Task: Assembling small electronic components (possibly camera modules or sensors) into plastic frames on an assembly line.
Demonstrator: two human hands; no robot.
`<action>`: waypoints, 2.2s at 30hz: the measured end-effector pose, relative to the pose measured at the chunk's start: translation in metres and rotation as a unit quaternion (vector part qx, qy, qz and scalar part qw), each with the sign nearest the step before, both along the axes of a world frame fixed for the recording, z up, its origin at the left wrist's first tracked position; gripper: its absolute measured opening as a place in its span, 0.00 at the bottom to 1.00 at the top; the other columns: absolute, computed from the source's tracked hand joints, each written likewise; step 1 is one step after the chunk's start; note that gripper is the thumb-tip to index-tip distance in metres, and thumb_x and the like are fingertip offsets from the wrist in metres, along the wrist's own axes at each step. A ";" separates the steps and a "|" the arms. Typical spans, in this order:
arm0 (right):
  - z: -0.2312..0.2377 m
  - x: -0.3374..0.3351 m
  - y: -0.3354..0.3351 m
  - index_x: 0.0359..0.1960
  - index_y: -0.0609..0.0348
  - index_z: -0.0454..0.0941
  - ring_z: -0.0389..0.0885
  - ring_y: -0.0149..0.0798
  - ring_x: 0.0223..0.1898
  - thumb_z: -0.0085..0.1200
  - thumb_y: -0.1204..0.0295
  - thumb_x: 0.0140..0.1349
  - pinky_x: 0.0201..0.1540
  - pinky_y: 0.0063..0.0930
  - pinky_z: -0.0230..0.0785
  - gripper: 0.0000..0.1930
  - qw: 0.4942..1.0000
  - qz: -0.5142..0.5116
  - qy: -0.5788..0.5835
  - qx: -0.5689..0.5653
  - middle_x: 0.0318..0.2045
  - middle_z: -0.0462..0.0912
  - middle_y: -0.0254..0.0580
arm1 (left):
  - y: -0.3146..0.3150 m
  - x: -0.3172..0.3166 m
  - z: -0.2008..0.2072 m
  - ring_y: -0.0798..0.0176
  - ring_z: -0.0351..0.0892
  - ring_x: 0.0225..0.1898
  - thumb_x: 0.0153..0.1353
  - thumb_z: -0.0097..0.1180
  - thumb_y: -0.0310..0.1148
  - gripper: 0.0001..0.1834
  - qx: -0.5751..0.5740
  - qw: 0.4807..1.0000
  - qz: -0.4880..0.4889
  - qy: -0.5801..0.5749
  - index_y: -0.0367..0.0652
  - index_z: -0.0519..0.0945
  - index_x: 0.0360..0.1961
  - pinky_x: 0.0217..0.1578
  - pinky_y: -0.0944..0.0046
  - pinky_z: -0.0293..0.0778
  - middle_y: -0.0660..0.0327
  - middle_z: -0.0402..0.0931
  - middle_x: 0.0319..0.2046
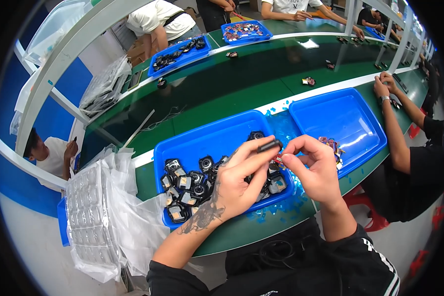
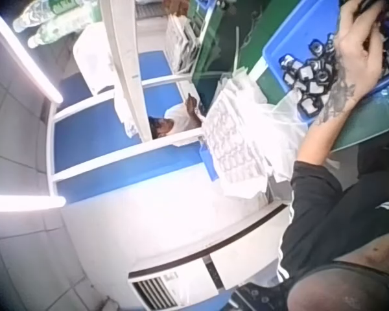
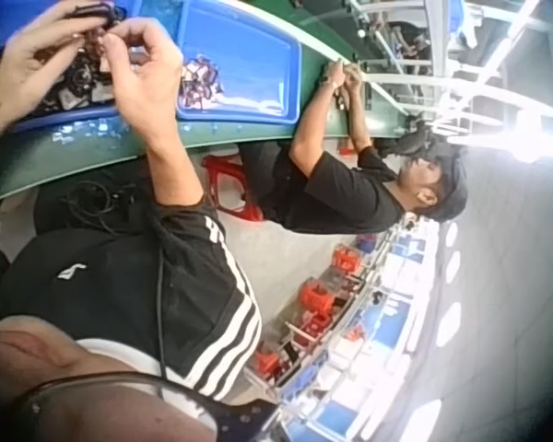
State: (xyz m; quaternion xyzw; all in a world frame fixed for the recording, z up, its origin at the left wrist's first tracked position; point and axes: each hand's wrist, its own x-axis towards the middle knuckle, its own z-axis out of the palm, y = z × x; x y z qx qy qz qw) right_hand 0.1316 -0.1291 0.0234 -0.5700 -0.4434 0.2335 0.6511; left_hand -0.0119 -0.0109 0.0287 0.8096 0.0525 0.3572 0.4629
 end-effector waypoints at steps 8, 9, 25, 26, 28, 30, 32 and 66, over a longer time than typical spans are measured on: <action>0.007 0.000 -0.003 0.36 0.68 0.76 0.77 0.23 0.36 0.56 0.78 0.64 0.36 0.16 0.75 0.04 0.995 0.065 0.072 -0.002 0.33 0.79 0.36 | 0.007 0.000 0.004 0.58 0.85 0.40 0.52 0.64 0.17 0.14 0.164 0.985 0.047 -0.001 0.36 0.84 0.42 0.39 0.66 0.81 0.52 0.81 0.44; 0.007 0.002 -0.004 0.35 0.68 0.76 0.76 0.22 0.34 0.56 0.78 0.64 0.34 0.15 0.74 0.04 0.995 0.073 0.070 -0.003 0.33 0.79 0.35 | 0.007 -0.001 0.005 0.59 0.85 0.39 0.52 0.64 0.18 0.13 0.181 0.982 0.044 0.004 0.36 0.85 0.40 0.38 0.66 0.81 0.53 0.82 0.42; -0.006 -0.007 -0.003 0.41 0.65 0.75 0.79 0.24 0.34 0.60 0.83 0.58 0.36 0.16 0.73 0.11 1.000 -0.027 0.008 0.011 0.34 0.80 0.36 | -0.005 0.004 -0.005 0.67 0.80 0.43 0.58 0.60 0.17 0.13 -0.235 0.967 -0.032 0.092 0.31 0.82 0.46 0.47 0.70 0.77 0.57 0.79 0.40; -0.009 -0.009 -0.001 0.41 0.65 0.75 0.79 0.24 0.34 0.60 0.83 0.58 0.36 0.16 0.73 0.11 1.000 -0.026 0.009 0.011 0.34 0.80 0.36 | -0.007 0.004 -0.006 0.66 0.80 0.45 0.58 0.59 0.16 0.16 -0.270 0.961 -0.028 0.054 0.32 0.81 0.49 0.49 0.69 0.77 0.56 0.79 0.43; -0.013 -0.011 0.004 0.39 0.65 0.74 0.78 0.23 0.32 0.60 0.83 0.58 0.34 0.16 0.71 0.09 0.995 -0.084 -0.044 0.041 0.34 0.80 0.36 | -0.008 0.004 -0.009 0.65 0.80 0.46 0.58 0.59 0.16 0.19 -0.294 0.954 -0.029 0.044 0.31 0.79 0.52 0.50 0.69 0.77 0.56 0.78 0.45; -0.019 -0.018 0.007 0.38 0.65 0.74 0.78 0.23 0.31 0.60 0.83 0.58 0.33 0.16 0.71 0.09 0.992 -0.100 -0.030 0.065 0.33 0.80 0.36 | -0.009 0.004 -0.012 0.65 0.80 0.47 0.59 0.59 0.16 0.21 -0.318 0.947 -0.030 0.034 0.31 0.77 0.55 0.51 0.68 0.76 0.55 0.77 0.47; -0.022 -0.022 0.009 0.38 0.65 0.74 0.77 0.22 0.30 0.60 0.83 0.58 0.33 0.15 0.70 0.09 0.989 -0.114 -0.016 0.089 0.33 0.80 0.37 | -0.011 0.004 -0.015 0.64 0.80 0.49 0.59 0.59 0.16 0.22 -0.329 0.944 -0.025 0.002 0.31 0.76 0.56 0.53 0.68 0.76 0.55 0.77 0.48; -0.006 0.102 0.148 0.49 0.64 0.72 0.83 0.31 0.37 0.60 0.81 0.56 0.41 0.23 0.76 0.18 0.983 -0.020 -0.072 -0.166 0.34 0.83 0.40 | 0.016 -0.031 0.045 0.55 0.80 0.48 0.59 0.58 0.19 0.15 -0.133 0.966 0.036 -0.218 0.32 0.77 0.48 0.50 0.59 0.76 0.49 0.79 0.45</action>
